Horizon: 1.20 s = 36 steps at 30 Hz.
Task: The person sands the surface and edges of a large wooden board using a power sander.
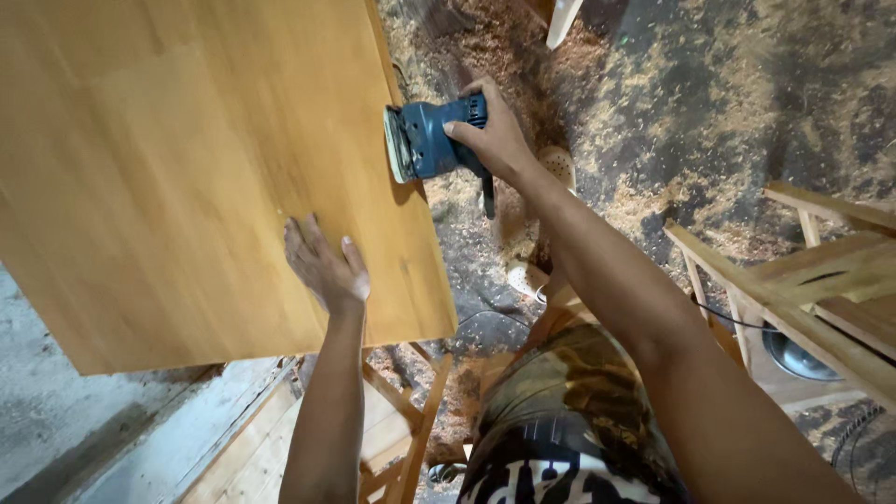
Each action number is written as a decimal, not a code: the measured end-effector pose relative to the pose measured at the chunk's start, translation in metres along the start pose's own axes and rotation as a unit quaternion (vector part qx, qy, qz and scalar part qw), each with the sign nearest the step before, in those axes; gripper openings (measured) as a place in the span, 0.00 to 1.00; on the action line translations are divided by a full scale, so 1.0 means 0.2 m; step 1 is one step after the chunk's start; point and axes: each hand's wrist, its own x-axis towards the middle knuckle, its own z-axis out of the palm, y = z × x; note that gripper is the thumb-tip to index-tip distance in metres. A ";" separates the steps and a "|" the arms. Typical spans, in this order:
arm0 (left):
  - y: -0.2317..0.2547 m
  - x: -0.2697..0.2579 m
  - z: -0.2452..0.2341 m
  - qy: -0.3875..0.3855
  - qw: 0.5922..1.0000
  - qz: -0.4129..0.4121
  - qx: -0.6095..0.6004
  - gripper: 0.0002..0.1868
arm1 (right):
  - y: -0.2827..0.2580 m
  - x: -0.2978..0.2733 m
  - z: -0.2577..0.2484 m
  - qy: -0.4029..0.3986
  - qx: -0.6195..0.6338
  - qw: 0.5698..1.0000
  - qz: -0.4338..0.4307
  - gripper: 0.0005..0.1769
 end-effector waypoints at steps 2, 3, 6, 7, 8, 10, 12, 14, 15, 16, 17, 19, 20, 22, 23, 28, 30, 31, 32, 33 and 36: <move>-0.02 0.00 0.01 -0.002 1.000 -0.002 0.008 0.37 | 0.04 -0.08 0.02 -0.016 0.064 0.995 0.077 0.34; -0.02 0.00 0.02 -0.004 1.000 -0.004 0.010 0.37 | 0.06 -0.16 0.03 -0.023 0.093 0.989 0.116 0.36; -0.03 0.00 0.02 0.006 1.000 0.002 0.006 0.38 | 0.12 -0.48 0.07 0.015 -0.052 0.999 0.003 0.38; -0.02 -0.01 0.02 -0.002 1.000 -0.009 0.006 0.38 | 0.11 -0.64 0.08 0.014 -0.083 0.996 -0.003 0.38; -0.03 -0.01 0.01 -0.009 1.000 -0.021 0.007 0.38 | 0.08 -0.78 0.11 0.001 -0.089 0.996 0.016 0.41; -0.02 0.00 0.02 -0.015 0.999 -0.027 0.005 0.38 | -0.01 -1.05 0.14 -0.024 -0.106 0.990 0.086 0.40; -0.01 0.00 -0.01 -0.018 1.000 -0.023 0.010 0.39 | -0.10 -1.25 0.20 -0.036 -0.180 0.974 0.134 0.37; 0.00 0.02 -0.01 -0.022 0.999 -0.031 0.009 0.39 | -0.14 -1.28 0.23 -0.013 -0.259 0.963 0.079 0.37; 0.00 0.01 -0.01 -0.028 0.999 -0.037 0.009 0.39 | -0.16 -1.29 0.24 0.006 -0.272 0.962 0.032 0.36; 0.00 0.00 -0.02 -0.028 0.999 -0.038 0.004 0.39 | -0.18 -1.29 0.25 0.025 -0.285 0.958 -0.015 0.35; 0.00 0.00 -0.02 -0.029 0.999 -0.039 0.001 0.39 | -0.20 -1.24 0.27 0.025 -0.280 0.960 0.011 0.34; 0.00 0.01 -0.02 -0.026 0.999 -0.041 -0.001 0.38 | -0.24 -1.04 0.29 0.028 -0.270 0.961 0.062 0.33; 0.01 0.01 -0.03 -0.023 0.999 -0.042 0.001 0.38 | -0.27 -0.92 0.28 0.038 -0.317 0.946 0.055 0.34; 0.01 0.03 -0.03 -0.029 0.999 -0.045 -0.001 0.37 | -0.33 -0.63 0.26 0.046 -0.366 0.927 0.072 0.37; 0.00 0.03 -0.03 -0.037 0.998 -0.049 -0.005 0.38 | -0.36 -0.47 0.26 0.043 -0.371 0.923 0.097 0.39; -0.01 0.04 -0.04 -0.040 0.998 -0.038 -0.003 0.38 | -0.42 0.34 0.18 0.119 -0.386 0.915 -0.007 0.41; 0.00 0.02 -0.04 -0.041 0.998 -0.047 -0.015 0.38 | -0.41 0.55 0.14 0.112 -0.441 0.889 -0.046 0.35; 0.00 0.03 -0.04 -0.039 0.998 -0.045 -0.015 0.38 | -0.42 0.62 0.12 0.091 -0.480 0.871 -0.048 0.30; -0.01 0.03 -0.04 -0.036 0.998 -0.043 -0.015 0.38 | -0.43 0.65 0.11 0.070 -0.517 0.852 -0.050 0.25; -0.01 0.03 -0.04 -0.036 0.998 -0.042 -0.016 0.38 | -0.43 0.63 0.11 0.053 -0.479 0.876 -0.014 0.26; -0.01 0.02 -0.03 -0.037 0.998 -0.041 -0.023 0.37 | -0.46 0.41 0.14 0.045 -0.389 0.920 0.019 0.35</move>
